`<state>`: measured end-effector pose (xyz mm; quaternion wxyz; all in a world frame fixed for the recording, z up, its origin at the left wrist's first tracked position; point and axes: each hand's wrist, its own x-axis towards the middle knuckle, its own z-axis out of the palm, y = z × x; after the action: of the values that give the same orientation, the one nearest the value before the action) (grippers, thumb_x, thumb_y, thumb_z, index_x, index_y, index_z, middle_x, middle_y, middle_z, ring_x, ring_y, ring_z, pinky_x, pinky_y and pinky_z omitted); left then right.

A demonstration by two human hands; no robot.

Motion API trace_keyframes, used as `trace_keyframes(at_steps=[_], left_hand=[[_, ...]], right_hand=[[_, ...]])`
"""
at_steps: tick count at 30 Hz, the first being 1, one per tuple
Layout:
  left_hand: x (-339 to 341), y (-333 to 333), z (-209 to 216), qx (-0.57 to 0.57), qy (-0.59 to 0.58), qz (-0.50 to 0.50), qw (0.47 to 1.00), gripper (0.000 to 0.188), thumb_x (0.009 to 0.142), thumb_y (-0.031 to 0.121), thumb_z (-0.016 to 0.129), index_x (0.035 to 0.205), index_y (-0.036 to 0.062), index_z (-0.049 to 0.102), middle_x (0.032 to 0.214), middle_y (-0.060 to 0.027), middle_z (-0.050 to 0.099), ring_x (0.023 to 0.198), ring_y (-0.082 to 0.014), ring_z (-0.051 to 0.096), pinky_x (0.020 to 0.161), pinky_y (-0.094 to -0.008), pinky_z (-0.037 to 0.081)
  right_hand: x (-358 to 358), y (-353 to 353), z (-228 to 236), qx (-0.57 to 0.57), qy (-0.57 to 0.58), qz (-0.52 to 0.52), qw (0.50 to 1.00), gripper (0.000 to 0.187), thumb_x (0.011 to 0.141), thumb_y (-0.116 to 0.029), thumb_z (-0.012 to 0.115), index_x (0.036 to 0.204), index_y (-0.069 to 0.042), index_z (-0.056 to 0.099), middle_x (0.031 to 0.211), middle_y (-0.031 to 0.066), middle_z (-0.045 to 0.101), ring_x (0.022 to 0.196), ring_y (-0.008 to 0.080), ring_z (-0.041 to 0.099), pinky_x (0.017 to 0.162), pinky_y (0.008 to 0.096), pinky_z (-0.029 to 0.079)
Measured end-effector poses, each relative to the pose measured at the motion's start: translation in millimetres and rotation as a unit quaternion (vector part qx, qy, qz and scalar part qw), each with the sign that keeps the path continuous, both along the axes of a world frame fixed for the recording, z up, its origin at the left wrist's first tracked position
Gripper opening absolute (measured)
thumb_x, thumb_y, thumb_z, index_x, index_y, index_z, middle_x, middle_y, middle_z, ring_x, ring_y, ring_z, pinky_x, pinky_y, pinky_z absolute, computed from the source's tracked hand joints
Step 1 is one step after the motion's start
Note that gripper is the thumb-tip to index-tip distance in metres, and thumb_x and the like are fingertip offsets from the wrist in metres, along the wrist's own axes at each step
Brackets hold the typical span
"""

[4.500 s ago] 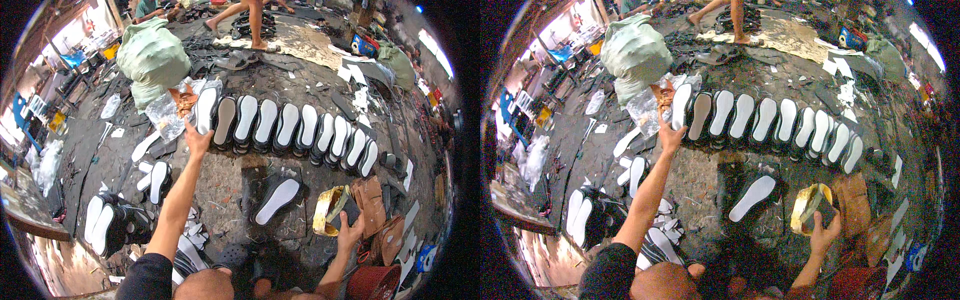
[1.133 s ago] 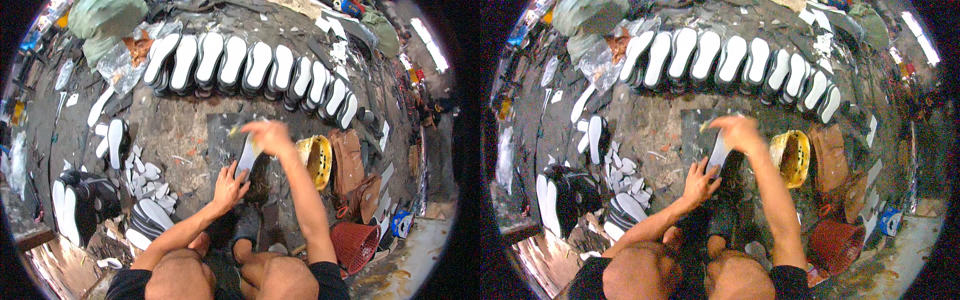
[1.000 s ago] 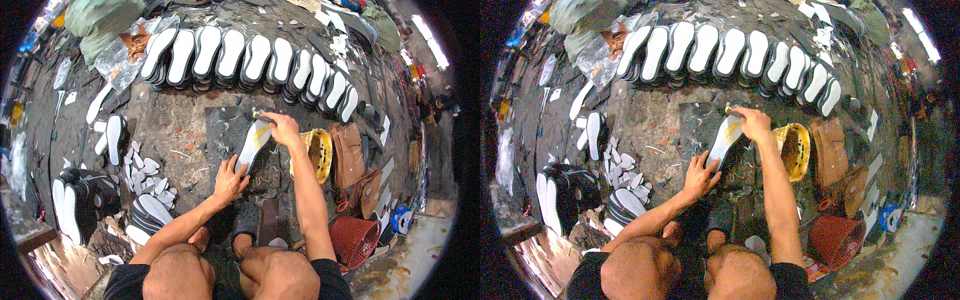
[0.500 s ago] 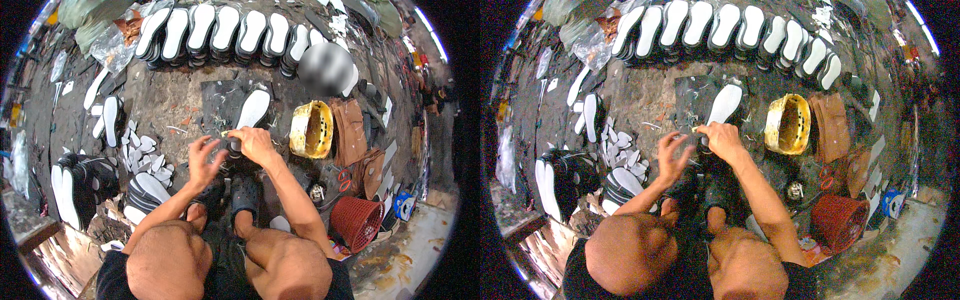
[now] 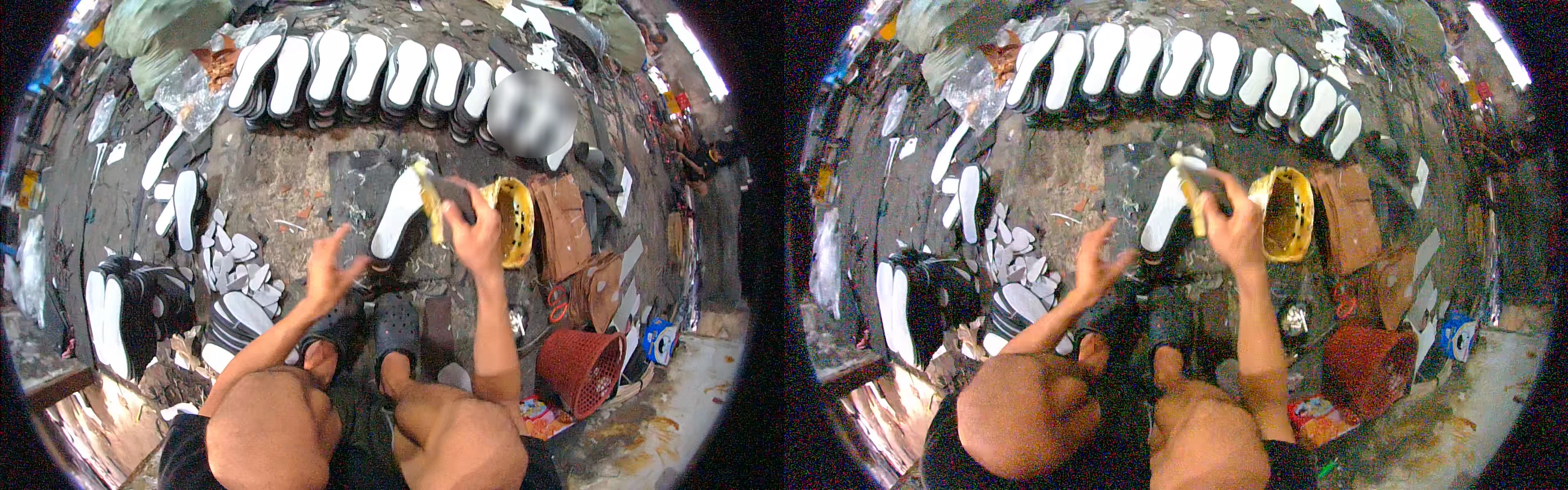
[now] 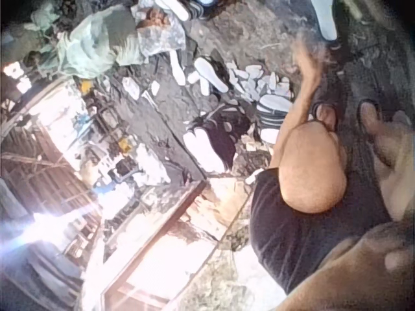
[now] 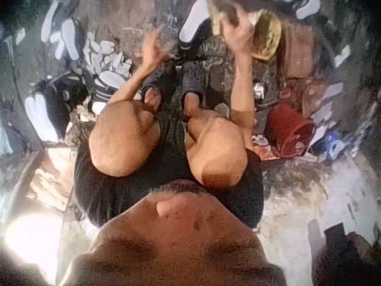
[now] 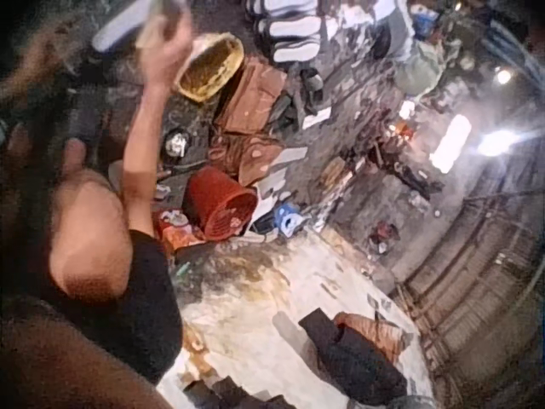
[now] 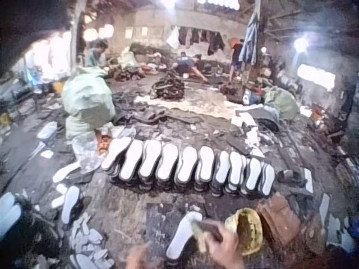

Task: The person sits on the floor and applies glue to the edges of white shoe soles using a brush. They pick up each sole, spread glue along the perimeter, and place the treated soles into a growing stack nearby.

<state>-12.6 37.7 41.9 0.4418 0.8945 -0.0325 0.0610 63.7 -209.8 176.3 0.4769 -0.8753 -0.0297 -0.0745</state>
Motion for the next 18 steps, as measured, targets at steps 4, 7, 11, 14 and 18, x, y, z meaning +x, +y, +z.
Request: trace_keyframes(at_steps=[4, 7, 11, 14, 18], left_hand=[[22, -78, 4, 0.067, -0.013, -0.08, 0.994, 0.11, 0.071, 0.022, 0.085, 0.154, -0.0049, 0.018, 0.133, -0.0248, 0.051, 0.116, -0.0419, 0.047, 0.101, -0.0458, 0.043], [25, -62, -8, 0.058, 0.021, -0.072, 0.996, 0.111, 0.072, 0.018, 0.083, 0.154, -0.0084, 0.012, 0.115, -0.0238, 0.057, 0.102, -0.04, 0.05, 0.092, -0.0462, 0.044], [23, -64, -9, 0.025, 0.019, -0.073, 0.997, 0.108, 0.072, 0.014, 0.081, 0.155, -0.0053, 0.014, 0.107, -0.0217, 0.059, 0.096, -0.0383, 0.05, 0.088, -0.0451, 0.045], [26, -71, -7, 0.011, 0.039, -0.079, 0.996, 0.099, 0.072, 0.013, 0.082, 0.152, -0.0002, 0.025, 0.113, -0.0198, 0.059, 0.098, -0.0383, 0.05, 0.09, -0.0458, 0.046], [25, -65, -12, 0.0, 0.068, -0.056, 0.996, 0.085, 0.07, 0.016, 0.084, 0.142, 0.0035, 0.04, 0.123, -0.0181, 0.057, 0.105, -0.0404, 0.051, 0.093, -0.0469, 0.047]], right_hand=[[80, -43, -80, 0.026, 0.046, -0.058, 0.997, 0.043, 0.085, -0.016, 0.069, 0.123, 0.003, 0.062, 0.109, 0.0242, 0.07, 0.101, 0.0354, 0.07, 0.091, 0.0413, 0.052], [94, 7, -90, -0.214, 0.162, -0.09, 0.959, 0.039, 0.081, -0.019, 0.065, 0.114, 0.002, 0.061, 0.107, 0.0262, 0.07, 0.1, 0.0459, 0.066, 0.092, 0.052, 0.052], [128, 1, -83, -0.331, 0.191, -0.043, 0.923, 0.039, 0.082, -0.019, 0.063, 0.12, -0.008, 0.062, 0.107, 0.0259, 0.069, 0.1, 0.0444, 0.067, 0.087, 0.0542, 0.053], [155, -21, -91, -0.392, 0.082, 0.186, 0.897, 0.042, 0.082, -0.021, 0.062, 0.124, -0.022, 0.067, 0.113, 0.0126, 0.071, 0.1, 0.0357, 0.069, 0.085, 0.0518, 0.054], [166, 27, -65, -0.414, 0.151, 0.411, 0.798, 0.04, 0.078, -0.018, 0.065, 0.115, -0.033, 0.072, 0.108, 0.0099, 0.073, 0.1, 0.0329, 0.069, 0.083, 0.0477, 0.056]])
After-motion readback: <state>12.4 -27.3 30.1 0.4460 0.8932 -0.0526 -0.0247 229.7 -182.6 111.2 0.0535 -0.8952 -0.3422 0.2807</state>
